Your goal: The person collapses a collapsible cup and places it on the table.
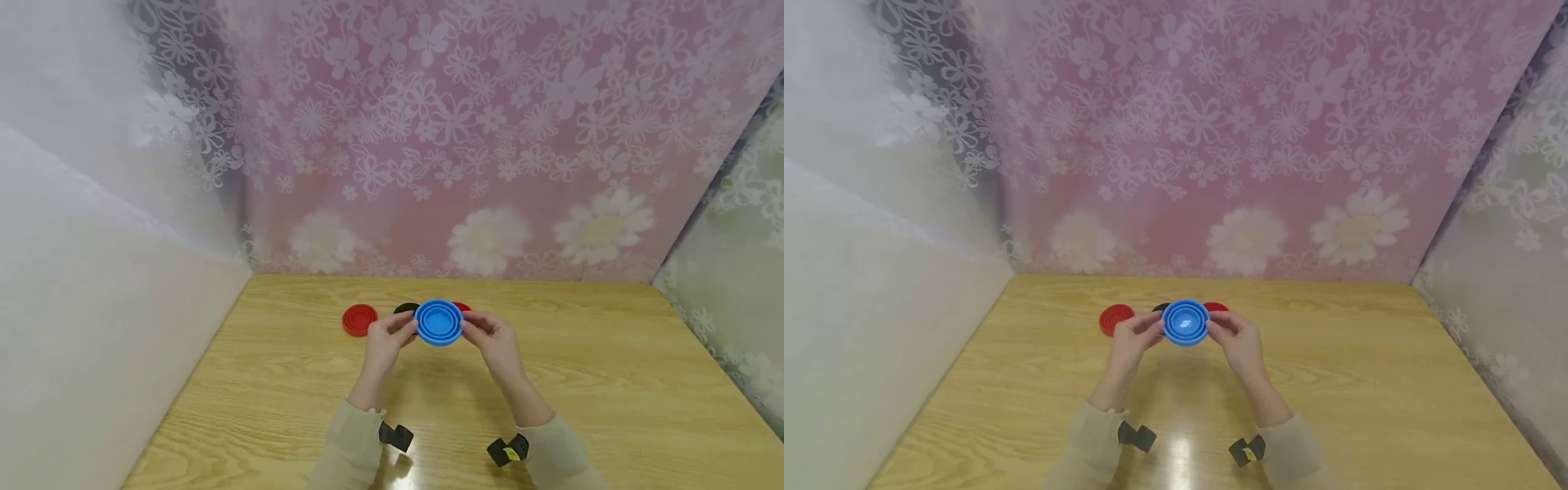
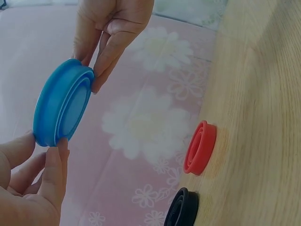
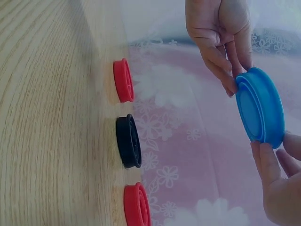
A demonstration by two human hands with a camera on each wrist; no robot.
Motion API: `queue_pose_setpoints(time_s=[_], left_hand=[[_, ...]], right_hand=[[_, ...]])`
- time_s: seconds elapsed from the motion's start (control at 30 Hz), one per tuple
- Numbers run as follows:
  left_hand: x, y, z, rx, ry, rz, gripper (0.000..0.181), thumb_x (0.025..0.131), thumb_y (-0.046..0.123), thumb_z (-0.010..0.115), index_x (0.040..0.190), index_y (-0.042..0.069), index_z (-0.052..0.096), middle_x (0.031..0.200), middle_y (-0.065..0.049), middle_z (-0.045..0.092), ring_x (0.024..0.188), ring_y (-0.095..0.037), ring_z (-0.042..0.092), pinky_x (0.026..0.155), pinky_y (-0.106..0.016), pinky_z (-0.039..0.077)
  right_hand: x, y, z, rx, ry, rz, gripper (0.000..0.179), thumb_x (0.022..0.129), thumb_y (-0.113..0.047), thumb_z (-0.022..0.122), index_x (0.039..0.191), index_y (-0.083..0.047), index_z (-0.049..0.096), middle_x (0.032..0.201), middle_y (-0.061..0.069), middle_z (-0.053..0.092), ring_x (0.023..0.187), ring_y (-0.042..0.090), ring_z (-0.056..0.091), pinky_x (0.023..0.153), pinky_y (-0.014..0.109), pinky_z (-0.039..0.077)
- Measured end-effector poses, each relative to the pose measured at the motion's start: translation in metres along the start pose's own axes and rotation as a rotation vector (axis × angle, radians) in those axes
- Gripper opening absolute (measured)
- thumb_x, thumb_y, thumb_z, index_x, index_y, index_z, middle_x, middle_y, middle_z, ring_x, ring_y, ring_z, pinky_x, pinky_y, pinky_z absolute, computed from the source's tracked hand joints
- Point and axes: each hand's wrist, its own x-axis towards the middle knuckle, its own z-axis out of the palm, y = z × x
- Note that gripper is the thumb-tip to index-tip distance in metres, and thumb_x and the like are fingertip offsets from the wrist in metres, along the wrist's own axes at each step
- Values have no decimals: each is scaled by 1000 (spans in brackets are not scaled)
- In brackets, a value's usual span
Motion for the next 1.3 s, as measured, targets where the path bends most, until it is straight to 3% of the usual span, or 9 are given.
queue_pose_setpoints(time_s=[0.13, 0.37, 0.57, 0.7, 0.77, 0.87, 1.0, 1.13, 1.3], left_hand=[[0, -4, 0, 2, -20, 13, 25, 83, 0, 59, 105, -11, 60, 95, -20, 62, 78, -15, 62, 73, -32, 50], [1, -6, 3, 66, -30, 4, 23, 84, 3, 59, 104, -8, 61, 92, -18, 64, 72, -15, 64, 61, -26, 52], [18, -31, 7, 28, -59, 16, 24, 83, 4, 60, 105, -7, 62, 92, -18, 64, 72, -16, 64, 61, -26, 52], [26, -39, 14, 23, -95, 4, 25, 84, 6, 60, 106, -5, 62, 92, -14, 64, 75, -17, 64, 65, -28, 52], [30, -40, 18, 24, -119, -2, 25, 84, 5, 59, 107, -6, 61, 92, -15, 64, 79, -21, 63, 67, -29, 52], [32, -38, 27, 0, -150, -22, 25, 85, 1, 57, 107, -10, 58, 93, -20, 63, 85, -31, 61, 69, -32, 52], [32, -34, 42, 1, -157, -63, 24, 85, -3, 54, 106, -15, 56, 95, -25, 60, 88, -37, 59, 74, -39, 50], [37, -44, 56, 32, -143, -87, 23, 85, -2, 55, 104, -14, 58, 94, -25, 60, 87, -37, 59, 77, -47, 46], [54, -74, 73, 91, -157, -137, 24, 85, 4, 56, 107, -6, 60, 93, -18, 63, 89, -33, 59, 76, -44, 48]], right_hand=[[-2, 2, -1, 3, 1, -6, 31, 83, -3, 60, 109, 13, 54, 97, 11, 60, 83, 10, 60, 76, 28, 48], [-1, 7, -4, -5, 6, 14, 33, 83, -5, 60, 110, 13, 54, 96, 10, 61, 84, 9, 59, 76, 24, 48], [5, 9, -13, 33, 6, 101, 36, 84, -7, 59, 112, 15, 51, 88, -2, 62, 83, 7, 59, 78, 23, 47], [10, 15, -23, 100, 17, 77, 35, 83, -8, 61, 109, 14, 54, 86, -3, 62, 82, 8, 59, 76, 24, 48], [15, 26, -32, 126, 15, 49, 34, 82, -12, 64, 108, 9, 57, 89, -1, 63, 84, 10, 60, 77, 25, 48], [31, 63, -54, 168, 15, 24, 30, 80, -16, 66, 106, 0, 62, 95, 3, 63, 87, 13, 60, 77, 25, 48], [53, 111, -82, 181, 81, 56, 33, 78, -16, 68, 107, -1, 62, 99, 8, 61, 89, 16, 61, 76, 26, 48], [63, 124, -97, 201, 156, 105, 37, 75, -15, 71, 105, 2, 61, 96, 10, 61, 86, 16, 62, 74, 26, 48], [63, 118, -111, 179, 179, 150, 33, 74, -17, 72, 102, -1, 63, 95, 5, 60, 84, 12, 61, 74, 23, 48]])
